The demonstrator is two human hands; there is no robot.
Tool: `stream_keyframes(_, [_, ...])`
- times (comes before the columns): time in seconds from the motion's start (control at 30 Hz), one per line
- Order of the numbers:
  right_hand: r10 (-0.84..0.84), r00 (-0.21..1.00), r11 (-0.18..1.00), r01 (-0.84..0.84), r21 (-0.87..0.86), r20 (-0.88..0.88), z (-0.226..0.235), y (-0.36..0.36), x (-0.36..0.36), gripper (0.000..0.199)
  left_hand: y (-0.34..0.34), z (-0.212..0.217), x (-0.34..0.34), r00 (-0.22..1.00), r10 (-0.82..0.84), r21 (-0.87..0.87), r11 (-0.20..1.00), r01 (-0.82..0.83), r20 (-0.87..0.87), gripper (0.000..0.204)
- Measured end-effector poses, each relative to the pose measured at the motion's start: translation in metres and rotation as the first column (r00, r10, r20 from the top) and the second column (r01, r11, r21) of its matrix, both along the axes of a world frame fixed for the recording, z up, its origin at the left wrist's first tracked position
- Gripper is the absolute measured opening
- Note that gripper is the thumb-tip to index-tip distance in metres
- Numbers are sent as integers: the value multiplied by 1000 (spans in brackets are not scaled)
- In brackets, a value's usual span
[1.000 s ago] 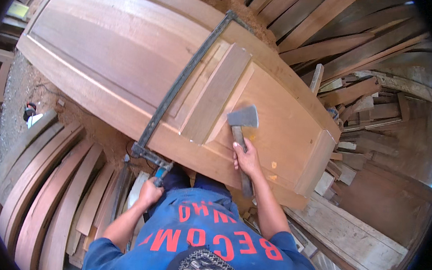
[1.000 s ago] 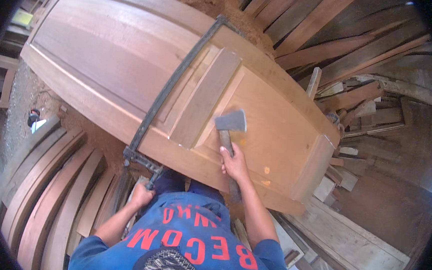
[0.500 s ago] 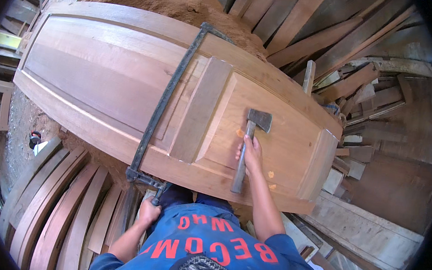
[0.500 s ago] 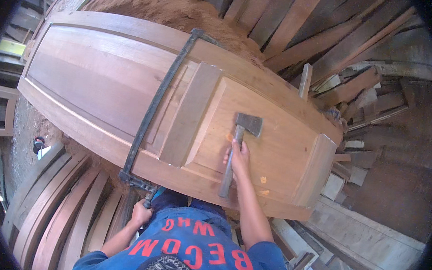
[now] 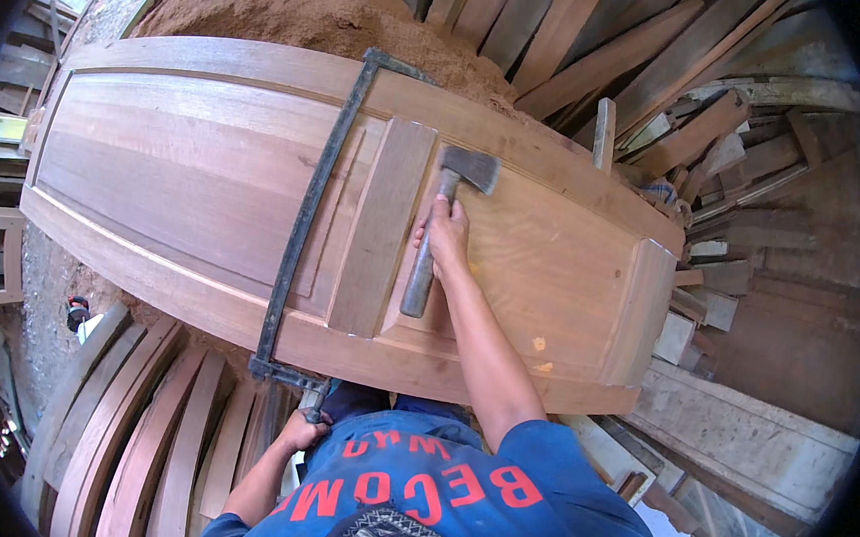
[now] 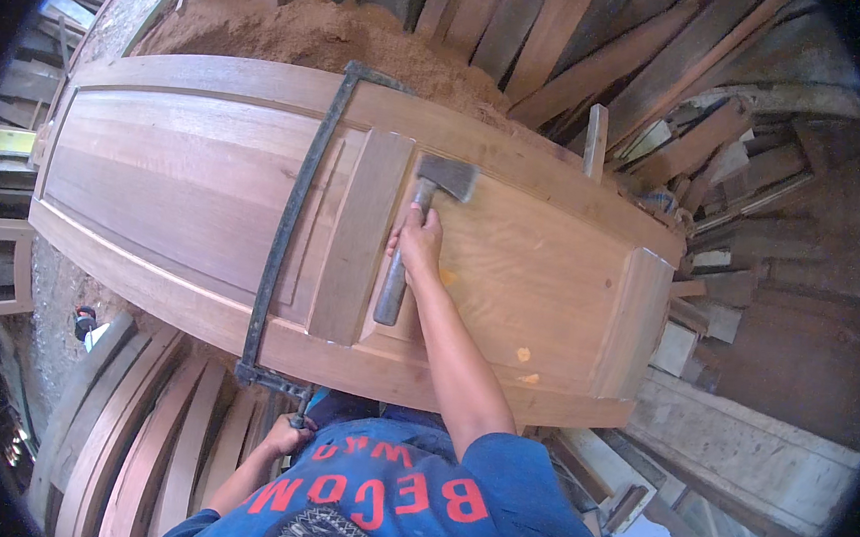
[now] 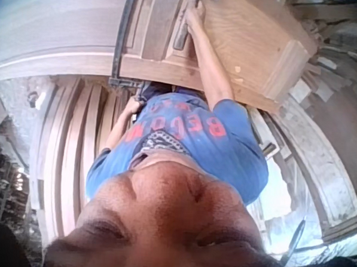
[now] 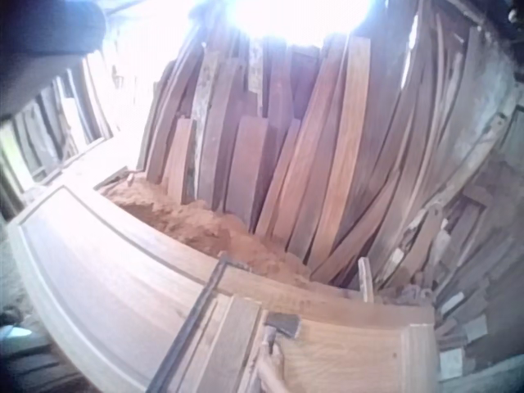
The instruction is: The person positions a wooden door on a workbench and secures it with clamps. They use a hammer to tap a wooden panel into place on the door frame. Finally, they mix a substance in a bucket and apply it to the door's edge with a brush.
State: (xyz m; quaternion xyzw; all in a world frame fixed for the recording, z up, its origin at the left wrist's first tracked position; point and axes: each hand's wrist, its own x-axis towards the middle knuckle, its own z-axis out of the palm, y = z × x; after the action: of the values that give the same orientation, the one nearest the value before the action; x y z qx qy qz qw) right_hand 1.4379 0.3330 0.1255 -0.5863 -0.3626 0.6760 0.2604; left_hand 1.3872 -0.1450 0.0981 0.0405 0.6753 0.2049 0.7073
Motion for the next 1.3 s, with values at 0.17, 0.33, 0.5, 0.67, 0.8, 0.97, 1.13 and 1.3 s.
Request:
stream_keyframes(0.17, [9, 1000, 1000, -9, -8, 22, 2, 6, 2, 28, -9, -8, 4, 999, -13, 18, 1000, 13, -49, 25])
stream_keyframes(0.33, [106, 989, 994, -110, 23, 106, 7, 6, -1, 25, -8, -9, 4, 996, -50, 47, 997, 53, -78, 25])
stream_keyframes(0.5, [49, 990, 997, -56, 53, 133, 4, 0, 1, 27, -9, -6, 6, 992, -70, 67, 995, 77, -107, 23])
stream_keyframes(0.67, [189, 973, 982, -191, 3, 133, -8, -9, 27, 27, -1, 5, 8, 954, -108, 35, 992, 122, -278, 21])
stream_keyframes(0.8, [255, 952, 966, -256, -11, 171, 26, -21, 67, 27, 6, 16, 21, 849, -150, -115, 988, 106, -506, 23])
stream_keyframes(0.97, [343, 900, 939, -323, -119, 267, 48, -66, 119, 26, -14, -5, 15, 919, -94, 132, 979, 155, -382, 27])
stream_keyframes(1.13, [340, 912, 936, -303, -179, 232, 56, -112, 144, 24, 7, 0, -20, 878, 106, 73, 985, -158, 468, 30])
stream_keyframes(1.3, [343, 920, 930, -303, -209, 190, 58, -151, 141, 23, -2, -5, -16, 940, 45, 31, 998, -59, 337, 30])
